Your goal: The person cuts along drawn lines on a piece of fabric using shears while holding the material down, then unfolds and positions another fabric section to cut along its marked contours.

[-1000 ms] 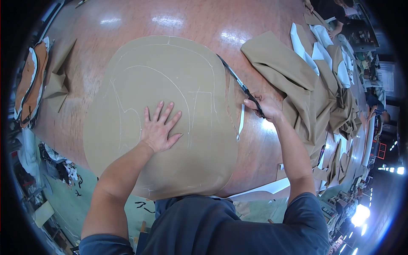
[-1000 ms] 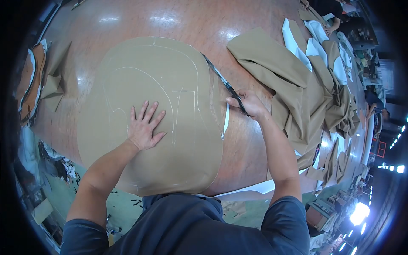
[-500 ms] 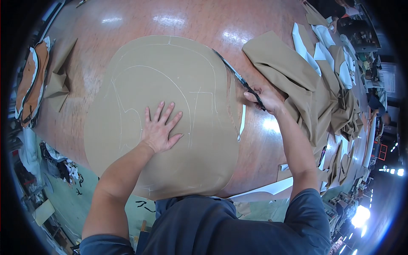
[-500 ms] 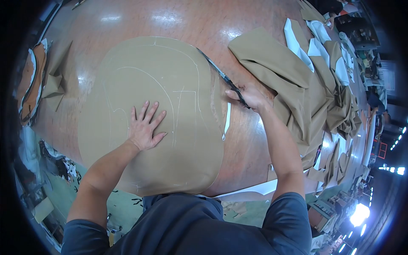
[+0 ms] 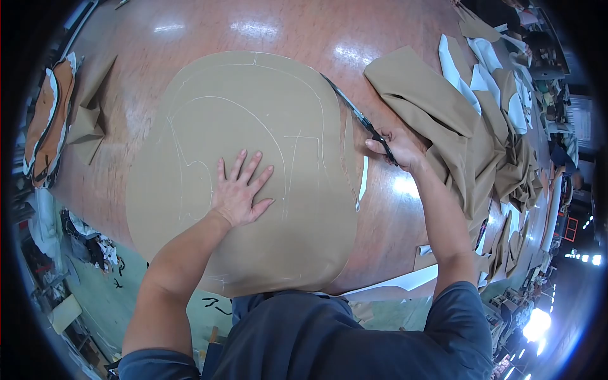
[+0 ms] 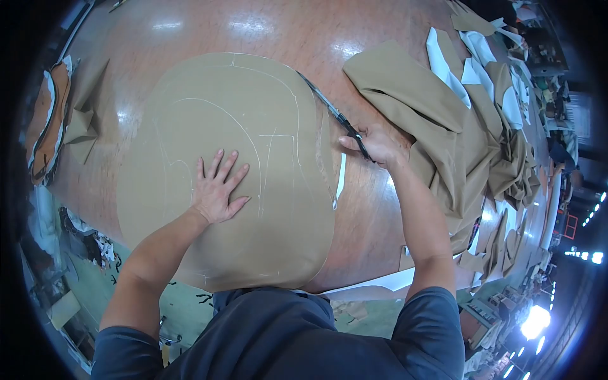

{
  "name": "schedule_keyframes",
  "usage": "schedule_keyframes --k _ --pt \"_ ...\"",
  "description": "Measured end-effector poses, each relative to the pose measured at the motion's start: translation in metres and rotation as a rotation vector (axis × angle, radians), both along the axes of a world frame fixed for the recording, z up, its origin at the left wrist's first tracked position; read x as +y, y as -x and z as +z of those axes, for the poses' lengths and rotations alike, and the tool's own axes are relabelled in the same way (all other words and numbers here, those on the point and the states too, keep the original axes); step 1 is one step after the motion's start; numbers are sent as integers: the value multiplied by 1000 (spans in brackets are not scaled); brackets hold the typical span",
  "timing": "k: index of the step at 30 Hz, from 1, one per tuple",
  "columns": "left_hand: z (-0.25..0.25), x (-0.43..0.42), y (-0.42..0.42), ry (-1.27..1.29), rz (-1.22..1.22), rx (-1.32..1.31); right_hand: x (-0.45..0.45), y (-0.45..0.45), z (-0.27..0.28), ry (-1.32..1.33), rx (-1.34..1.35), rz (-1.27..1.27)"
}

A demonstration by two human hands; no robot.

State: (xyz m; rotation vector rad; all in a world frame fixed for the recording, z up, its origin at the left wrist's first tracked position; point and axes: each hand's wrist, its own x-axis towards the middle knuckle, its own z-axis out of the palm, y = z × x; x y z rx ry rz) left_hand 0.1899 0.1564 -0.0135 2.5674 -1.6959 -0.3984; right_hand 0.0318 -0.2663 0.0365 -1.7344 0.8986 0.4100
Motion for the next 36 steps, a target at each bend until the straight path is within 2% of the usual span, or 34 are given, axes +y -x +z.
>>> schedule_keyframes --k 13,16,20,22,24,28,32,35,36 --pt "0 -1 0 10 -2 -18 0 2 -3 -47 -47 -29" --pt "7 -3 0 -79 7 11 -2 3 -9 -23 -10 -57" --pt "8 -4 0 -83 10 21 5 22 -14 370 -15 -74" --pt "9 -4 1 -95 12 20 33 36 14 664 -52 -64" --pt "6 -3 1 -31 15 13 33 77 -11 725 2 -83" --pt "3 0 2 23 16 4 84 175 -20 728 21 -197" --pt "-1 -21 -21 59 125 0 145 271 -10 705 181 -283" --pt "-1 -62 -63 81 326 27 190 337 -24 902 -141 -433" --pt "11 -78 -79 44 422 73 199 349 -21 859 -40 -465"
